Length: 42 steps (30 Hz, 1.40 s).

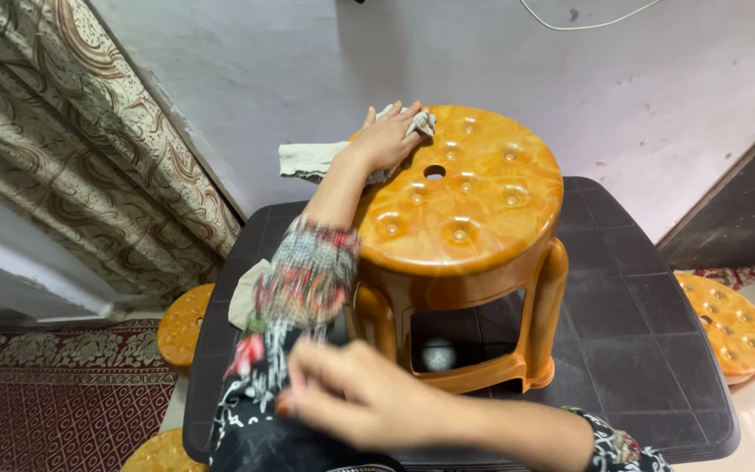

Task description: The person wipes the top and sides of an orange plastic stool with a light-colored cloth. They rotate the stool to access different areas and continue wiping the surface and legs repeatedly.

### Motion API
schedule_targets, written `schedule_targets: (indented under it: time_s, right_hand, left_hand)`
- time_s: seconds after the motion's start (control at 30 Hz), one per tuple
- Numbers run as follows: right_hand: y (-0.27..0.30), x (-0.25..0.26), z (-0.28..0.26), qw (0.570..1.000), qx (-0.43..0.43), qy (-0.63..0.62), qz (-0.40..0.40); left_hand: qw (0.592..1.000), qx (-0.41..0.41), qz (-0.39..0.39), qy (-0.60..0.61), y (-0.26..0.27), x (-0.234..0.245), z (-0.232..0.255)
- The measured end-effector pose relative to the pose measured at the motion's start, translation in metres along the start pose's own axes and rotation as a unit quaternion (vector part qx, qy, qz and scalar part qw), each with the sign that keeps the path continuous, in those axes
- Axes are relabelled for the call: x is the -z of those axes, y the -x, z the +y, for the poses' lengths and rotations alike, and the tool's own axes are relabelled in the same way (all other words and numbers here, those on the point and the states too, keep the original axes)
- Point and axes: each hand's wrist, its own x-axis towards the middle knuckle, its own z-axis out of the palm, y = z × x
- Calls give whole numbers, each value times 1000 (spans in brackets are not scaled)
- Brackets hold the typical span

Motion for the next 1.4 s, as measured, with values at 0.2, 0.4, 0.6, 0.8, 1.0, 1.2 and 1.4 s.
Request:
schedule_targets:
  time_s: [0.2,0.4,0.6,0.8,1.0,1.2,1.4]
  right_hand:
    - [47,-11,6,990,84,38,-110]
    - [67,-10,8,976,150,131,-84]
    - [114,41,38,926,148,234,257]
    - [136,144,109,761,-72,236,600]
    - [125,175,161,800,-91,108,583]
    - [127,195,173,838,-106,60,531]
    - [115,186,153,805,-121,101,572]
  left_hand:
    - [996,54,-62,38,-15,11,-3]
    - [997,77,-15,18,1,10,11]
    - [998,-12,46,32,41,12,21]
    - [987,-96,10,131,142,40,71]
    - [968,-180,-46,168,215,61,147]
    - [997,-20,28,72,158,53,32]
    - [990,1,79,118,135,41,-16]
